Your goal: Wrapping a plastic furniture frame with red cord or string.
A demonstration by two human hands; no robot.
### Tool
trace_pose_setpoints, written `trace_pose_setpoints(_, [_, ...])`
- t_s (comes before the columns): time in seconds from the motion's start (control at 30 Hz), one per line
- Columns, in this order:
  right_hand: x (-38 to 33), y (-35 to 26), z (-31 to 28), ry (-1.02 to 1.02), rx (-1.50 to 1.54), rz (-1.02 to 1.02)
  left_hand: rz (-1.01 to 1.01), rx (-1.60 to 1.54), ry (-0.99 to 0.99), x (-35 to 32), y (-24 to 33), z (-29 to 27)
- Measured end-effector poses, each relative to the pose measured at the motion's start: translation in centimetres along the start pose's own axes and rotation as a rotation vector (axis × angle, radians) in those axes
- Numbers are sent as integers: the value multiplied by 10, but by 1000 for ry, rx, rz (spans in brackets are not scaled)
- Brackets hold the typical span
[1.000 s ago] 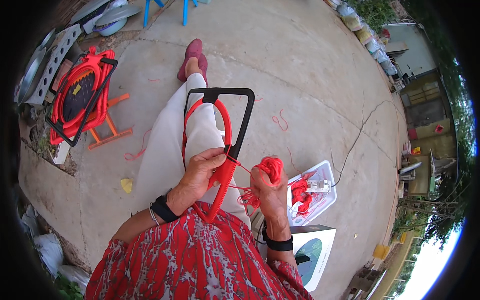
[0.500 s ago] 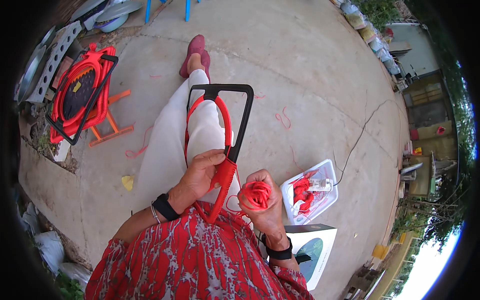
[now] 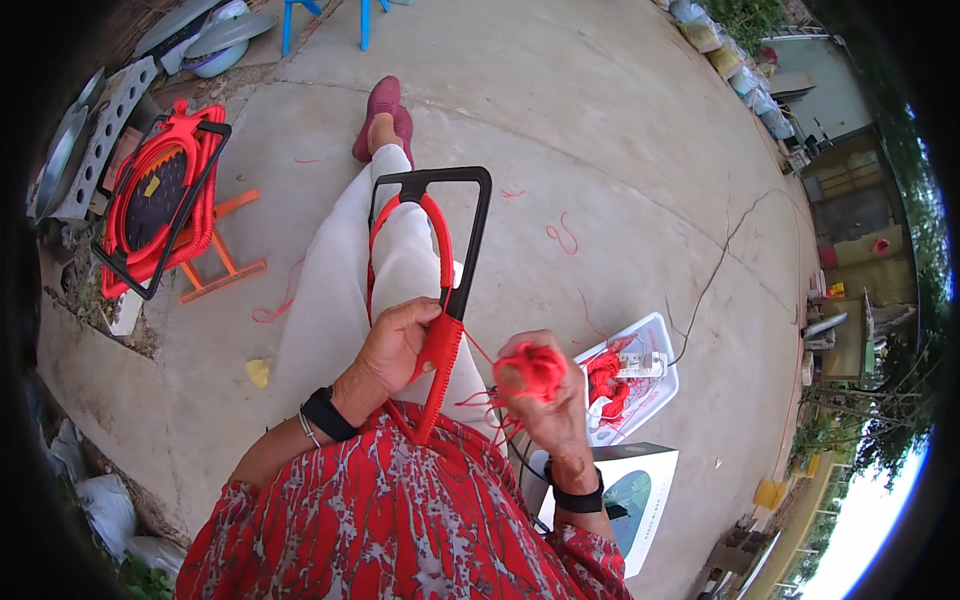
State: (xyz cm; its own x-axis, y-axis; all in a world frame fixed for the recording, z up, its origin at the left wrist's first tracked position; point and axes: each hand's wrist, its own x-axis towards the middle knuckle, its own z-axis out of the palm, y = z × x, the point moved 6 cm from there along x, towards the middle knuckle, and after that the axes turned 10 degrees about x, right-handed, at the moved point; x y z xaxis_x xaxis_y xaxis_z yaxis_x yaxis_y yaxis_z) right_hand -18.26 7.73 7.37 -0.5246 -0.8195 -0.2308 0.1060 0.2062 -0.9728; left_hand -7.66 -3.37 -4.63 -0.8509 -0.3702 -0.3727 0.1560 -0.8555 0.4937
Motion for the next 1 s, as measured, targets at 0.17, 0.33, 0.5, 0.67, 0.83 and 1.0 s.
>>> trace_pose_setpoints(0.17, [9, -34, -55, 233, -412, -276, 5, 15, 6, 0, 0, 1])
trace_pose_setpoints(0.33, [25, -46, -98, 492, 22, -357, 15, 15, 25, 0, 1, 4])
trace_pose_setpoints(0.5, [61, -77, -22, 228, -531, -280, 14, 60, 62, -1, -1, 0])
trace_pose_setpoints(0.67, [64, -70, 41, -336, -601, -257, 58, 78, 66, 0, 1, 0])
trace_pose_setpoints(0.83, [69, -49, 17, -122, -355, -164, 68, 77, 36, -4, 3, 1])
trace_pose_setpoints(1.0, [85, 2, -11, 18, -222, -113, 35, 38, 74, -3, 5, 7])
